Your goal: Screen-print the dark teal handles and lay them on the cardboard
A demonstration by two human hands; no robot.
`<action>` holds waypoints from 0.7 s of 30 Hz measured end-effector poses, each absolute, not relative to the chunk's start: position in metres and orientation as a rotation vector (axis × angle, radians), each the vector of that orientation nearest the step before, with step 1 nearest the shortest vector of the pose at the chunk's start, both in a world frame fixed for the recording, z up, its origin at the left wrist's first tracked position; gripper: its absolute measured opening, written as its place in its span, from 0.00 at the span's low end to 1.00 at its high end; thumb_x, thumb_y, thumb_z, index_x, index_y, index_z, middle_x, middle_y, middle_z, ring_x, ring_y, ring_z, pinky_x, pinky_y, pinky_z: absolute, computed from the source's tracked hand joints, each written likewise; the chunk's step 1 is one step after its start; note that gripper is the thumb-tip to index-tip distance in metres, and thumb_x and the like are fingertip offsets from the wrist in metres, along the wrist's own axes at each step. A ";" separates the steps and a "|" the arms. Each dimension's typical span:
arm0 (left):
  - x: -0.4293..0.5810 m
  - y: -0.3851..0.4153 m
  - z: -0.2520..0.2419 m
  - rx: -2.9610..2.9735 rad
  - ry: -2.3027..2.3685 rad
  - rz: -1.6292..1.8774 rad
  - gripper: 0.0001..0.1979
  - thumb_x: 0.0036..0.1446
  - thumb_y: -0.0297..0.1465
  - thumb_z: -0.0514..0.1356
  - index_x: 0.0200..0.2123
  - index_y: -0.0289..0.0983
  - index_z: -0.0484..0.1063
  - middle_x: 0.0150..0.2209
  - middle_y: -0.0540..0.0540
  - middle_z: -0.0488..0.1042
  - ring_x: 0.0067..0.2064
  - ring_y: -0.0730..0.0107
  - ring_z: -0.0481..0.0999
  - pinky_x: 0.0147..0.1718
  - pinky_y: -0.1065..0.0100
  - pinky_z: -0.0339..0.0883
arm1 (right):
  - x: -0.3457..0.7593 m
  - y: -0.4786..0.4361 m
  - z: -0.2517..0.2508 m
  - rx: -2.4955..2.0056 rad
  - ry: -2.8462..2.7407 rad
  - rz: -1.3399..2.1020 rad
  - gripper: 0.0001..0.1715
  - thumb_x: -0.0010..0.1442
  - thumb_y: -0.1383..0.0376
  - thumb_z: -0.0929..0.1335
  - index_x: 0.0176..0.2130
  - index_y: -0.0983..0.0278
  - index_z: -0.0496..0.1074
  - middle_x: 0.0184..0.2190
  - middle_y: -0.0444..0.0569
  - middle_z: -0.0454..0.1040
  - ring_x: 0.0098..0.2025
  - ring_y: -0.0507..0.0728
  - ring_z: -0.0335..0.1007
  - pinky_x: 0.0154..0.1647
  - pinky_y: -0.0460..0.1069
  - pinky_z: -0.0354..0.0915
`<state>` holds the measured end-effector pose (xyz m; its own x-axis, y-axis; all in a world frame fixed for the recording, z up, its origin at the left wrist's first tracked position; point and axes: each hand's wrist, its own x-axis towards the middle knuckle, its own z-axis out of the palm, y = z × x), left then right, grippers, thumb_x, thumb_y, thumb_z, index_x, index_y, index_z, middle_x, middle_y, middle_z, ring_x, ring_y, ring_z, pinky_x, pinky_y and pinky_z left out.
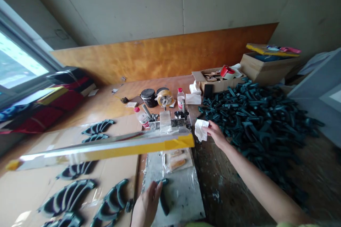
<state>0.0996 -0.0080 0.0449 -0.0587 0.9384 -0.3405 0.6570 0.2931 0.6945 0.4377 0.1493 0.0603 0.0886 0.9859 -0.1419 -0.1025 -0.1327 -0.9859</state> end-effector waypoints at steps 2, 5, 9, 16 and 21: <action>0.121 0.002 0.075 1.256 1.576 0.592 0.21 0.56 0.52 0.55 0.35 0.41 0.74 0.27 0.47 0.74 0.30 0.63 0.74 0.29 0.68 0.67 | 0.426 0.110 0.081 -1.210 -1.077 1.395 0.20 0.46 0.54 0.73 0.33 0.62 0.65 0.30 0.45 0.75 0.33 0.55 0.71 0.34 0.49 0.66; 0.154 0.016 0.109 1.106 1.255 0.809 0.30 0.53 0.51 0.60 0.55 0.41 0.68 0.50 0.39 0.75 0.45 0.58 0.75 0.35 0.66 0.70 | 0.403 0.062 0.104 -1.131 -1.205 1.527 0.19 0.49 0.54 0.74 0.33 0.64 0.68 0.29 0.44 0.75 0.33 0.54 0.69 0.35 0.47 0.63; 0.179 0.021 0.126 1.077 0.962 0.866 0.33 0.49 0.47 0.66 0.56 0.39 0.68 0.54 0.38 0.72 0.46 0.60 0.73 0.36 0.69 0.69 | 0.380 0.027 0.116 -1.100 -1.322 1.614 0.18 0.51 0.54 0.73 0.32 0.65 0.70 0.28 0.43 0.73 0.32 0.53 0.67 0.34 0.46 0.60; 0.175 0.008 0.125 0.994 1.004 0.848 0.23 0.40 0.49 0.70 0.26 0.36 0.68 0.21 0.53 0.67 0.24 0.77 0.64 0.25 0.74 0.58 | 0.365 0.010 0.122 -1.179 -1.265 1.583 0.20 0.49 0.52 0.74 0.32 0.64 0.72 0.27 0.43 0.73 0.29 0.51 0.65 0.31 0.46 0.60; 0.171 0.003 0.119 0.898 1.089 0.886 0.26 0.36 0.50 0.71 0.24 0.37 0.65 0.20 0.54 0.66 0.23 0.77 0.64 0.23 0.74 0.57 | 0.352 0.003 0.123 -1.200 -1.208 1.508 0.21 0.50 0.49 0.73 0.31 0.64 0.71 0.25 0.42 0.71 0.28 0.51 0.65 0.30 0.46 0.60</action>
<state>0.1707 0.0026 0.1187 0.2225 0.9150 -0.3366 -0.1432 0.3722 0.9170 0.3522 0.0027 0.1230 -0.1884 0.9670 -0.1713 -0.0442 -0.1826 -0.9822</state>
